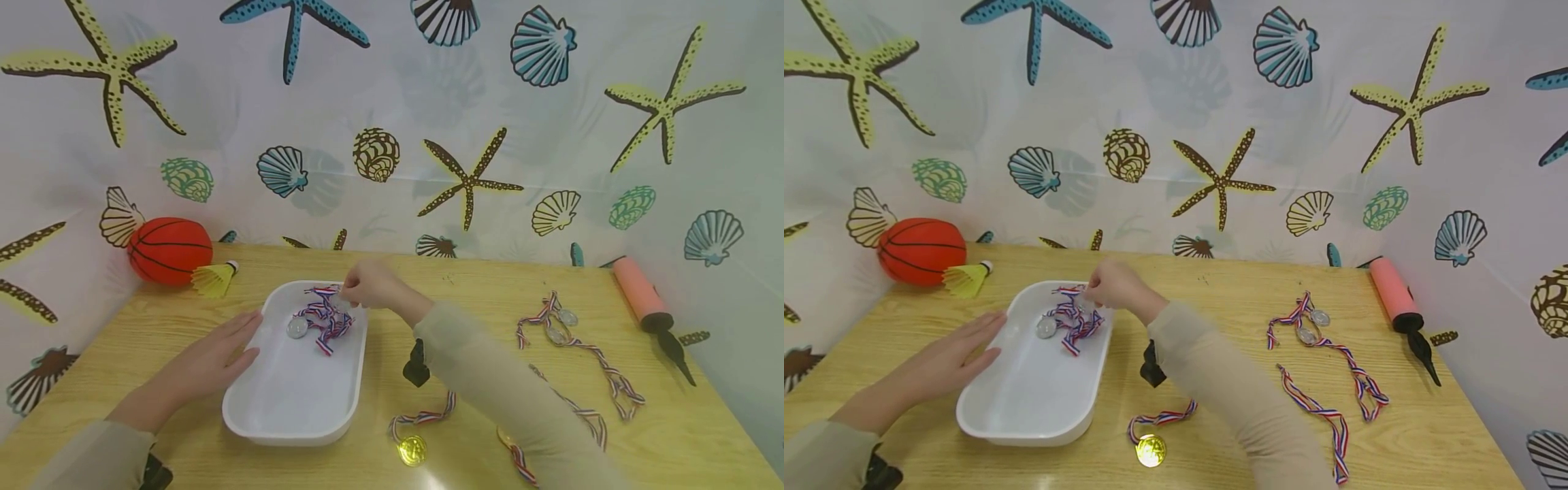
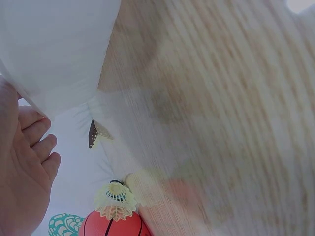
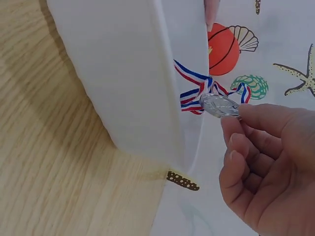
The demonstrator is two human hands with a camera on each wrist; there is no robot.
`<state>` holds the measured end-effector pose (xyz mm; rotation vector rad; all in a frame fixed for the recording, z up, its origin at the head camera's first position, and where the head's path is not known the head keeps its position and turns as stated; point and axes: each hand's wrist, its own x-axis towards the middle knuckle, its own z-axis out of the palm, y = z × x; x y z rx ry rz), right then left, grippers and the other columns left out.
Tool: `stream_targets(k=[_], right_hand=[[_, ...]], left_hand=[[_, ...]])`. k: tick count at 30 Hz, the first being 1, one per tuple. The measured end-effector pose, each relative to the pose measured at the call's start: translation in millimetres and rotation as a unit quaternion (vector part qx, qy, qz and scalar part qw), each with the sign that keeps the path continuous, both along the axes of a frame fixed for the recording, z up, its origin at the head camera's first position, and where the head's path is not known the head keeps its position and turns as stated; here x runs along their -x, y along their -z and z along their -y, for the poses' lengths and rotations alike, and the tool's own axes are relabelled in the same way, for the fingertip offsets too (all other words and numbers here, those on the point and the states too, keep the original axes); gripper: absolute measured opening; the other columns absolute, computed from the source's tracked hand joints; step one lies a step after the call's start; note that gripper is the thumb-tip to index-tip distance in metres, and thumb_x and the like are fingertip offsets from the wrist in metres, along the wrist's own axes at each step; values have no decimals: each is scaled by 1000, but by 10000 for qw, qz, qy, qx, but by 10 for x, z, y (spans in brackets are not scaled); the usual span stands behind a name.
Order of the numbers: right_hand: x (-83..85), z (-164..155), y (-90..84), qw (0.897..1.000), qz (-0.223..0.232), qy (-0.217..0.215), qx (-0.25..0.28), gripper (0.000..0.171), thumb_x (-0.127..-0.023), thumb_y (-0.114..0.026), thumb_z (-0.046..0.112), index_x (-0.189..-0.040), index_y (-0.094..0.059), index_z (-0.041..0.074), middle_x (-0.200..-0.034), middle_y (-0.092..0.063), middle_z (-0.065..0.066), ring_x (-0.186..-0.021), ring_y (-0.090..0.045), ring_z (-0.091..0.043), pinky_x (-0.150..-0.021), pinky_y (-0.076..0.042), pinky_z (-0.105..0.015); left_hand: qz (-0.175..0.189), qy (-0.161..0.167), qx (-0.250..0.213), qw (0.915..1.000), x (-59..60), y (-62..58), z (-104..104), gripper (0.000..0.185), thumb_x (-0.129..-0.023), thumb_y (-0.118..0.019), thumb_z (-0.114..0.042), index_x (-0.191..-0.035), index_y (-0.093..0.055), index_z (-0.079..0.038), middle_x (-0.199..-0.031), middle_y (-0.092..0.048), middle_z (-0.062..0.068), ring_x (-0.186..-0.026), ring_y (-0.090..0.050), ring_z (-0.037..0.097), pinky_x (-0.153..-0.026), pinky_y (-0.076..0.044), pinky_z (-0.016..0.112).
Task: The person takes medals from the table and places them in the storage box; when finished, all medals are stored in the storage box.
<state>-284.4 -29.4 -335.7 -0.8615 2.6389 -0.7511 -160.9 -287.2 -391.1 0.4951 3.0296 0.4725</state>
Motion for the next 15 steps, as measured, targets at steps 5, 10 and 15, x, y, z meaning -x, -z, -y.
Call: stream_targets(k=[5,10,15], right_hand=[[-17,133,120,9943,-630,-283,-809,19,-87,-62,16,-72,-69,7,-60,-56,6,-54,-47,-6,-49,-39,-17],[-47,265,205,9854,-961,-305,-1370,26,-84,-63,11,-60,-54,11,-60,-48,5,-55,-42,-8,-51,-38,-19],[-69,369,299,9731,-1371,-344,-1818,18,-86,-60,8,-69,-55,10,-69,-54,2,-62,-48,-11,-60,-46,-22]], left_hand=[[12,-24,-15,10000,-11,-10,-10,60,-94,-50,-27,-142,-29,3,-145,-25,25,-130,-23,43,-102,-22,58],[-1,-16,-7,10000,-13,-7,-11,60,-95,-50,-29,-142,-30,2,-145,-26,24,-130,-24,43,-102,-23,58],[-32,-18,3,10000,-12,-4,-9,59,-95,-50,-28,-142,-30,2,-145,-26,24,-130,-24,43,-102,-22,58]])
